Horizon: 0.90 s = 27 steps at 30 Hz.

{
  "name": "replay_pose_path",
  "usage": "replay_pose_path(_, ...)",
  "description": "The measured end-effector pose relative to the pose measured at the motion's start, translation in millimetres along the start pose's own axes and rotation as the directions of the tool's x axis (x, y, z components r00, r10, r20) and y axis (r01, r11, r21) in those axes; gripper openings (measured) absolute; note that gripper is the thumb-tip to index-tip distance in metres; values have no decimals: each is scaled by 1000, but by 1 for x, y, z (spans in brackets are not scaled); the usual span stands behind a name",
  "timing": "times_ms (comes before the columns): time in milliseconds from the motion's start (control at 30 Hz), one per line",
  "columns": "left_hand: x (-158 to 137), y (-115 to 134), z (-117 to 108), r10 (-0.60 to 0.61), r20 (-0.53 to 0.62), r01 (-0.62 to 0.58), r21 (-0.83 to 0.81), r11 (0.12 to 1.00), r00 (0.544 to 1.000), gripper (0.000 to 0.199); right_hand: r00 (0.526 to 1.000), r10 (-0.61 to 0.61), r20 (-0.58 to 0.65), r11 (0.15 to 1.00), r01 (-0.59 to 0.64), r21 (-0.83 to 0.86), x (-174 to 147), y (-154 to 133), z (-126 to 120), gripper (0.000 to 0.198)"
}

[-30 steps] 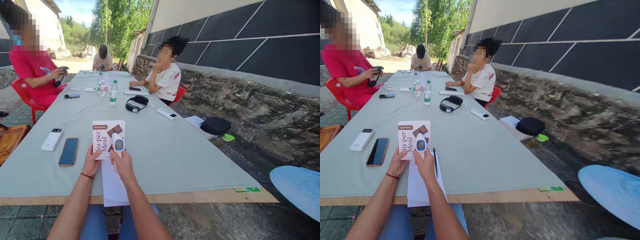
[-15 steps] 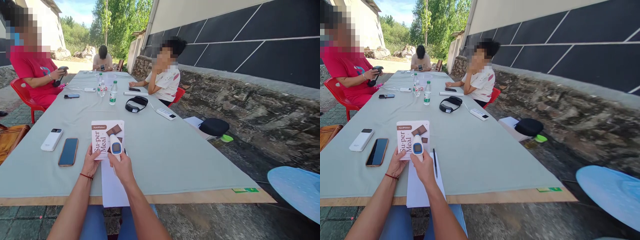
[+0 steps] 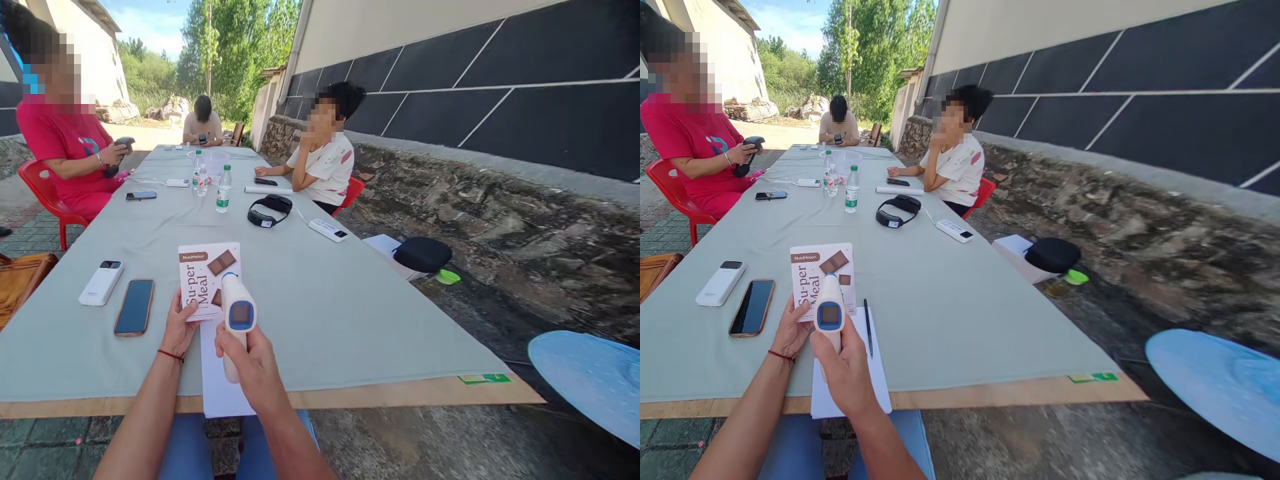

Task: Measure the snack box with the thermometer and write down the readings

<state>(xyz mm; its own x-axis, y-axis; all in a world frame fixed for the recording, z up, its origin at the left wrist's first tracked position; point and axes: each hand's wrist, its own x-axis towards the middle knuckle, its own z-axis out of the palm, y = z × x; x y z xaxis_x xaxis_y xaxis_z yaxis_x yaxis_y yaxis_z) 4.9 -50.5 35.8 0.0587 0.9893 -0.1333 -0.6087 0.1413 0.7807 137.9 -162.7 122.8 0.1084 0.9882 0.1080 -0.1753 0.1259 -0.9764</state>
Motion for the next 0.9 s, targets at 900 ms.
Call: replay_pose_path(900, 8, -4, -6, 34, 29, -35, 11, 999, 999, 59, 999, -36, 25, 996, 33, 78, -17, -38, 6, 35)
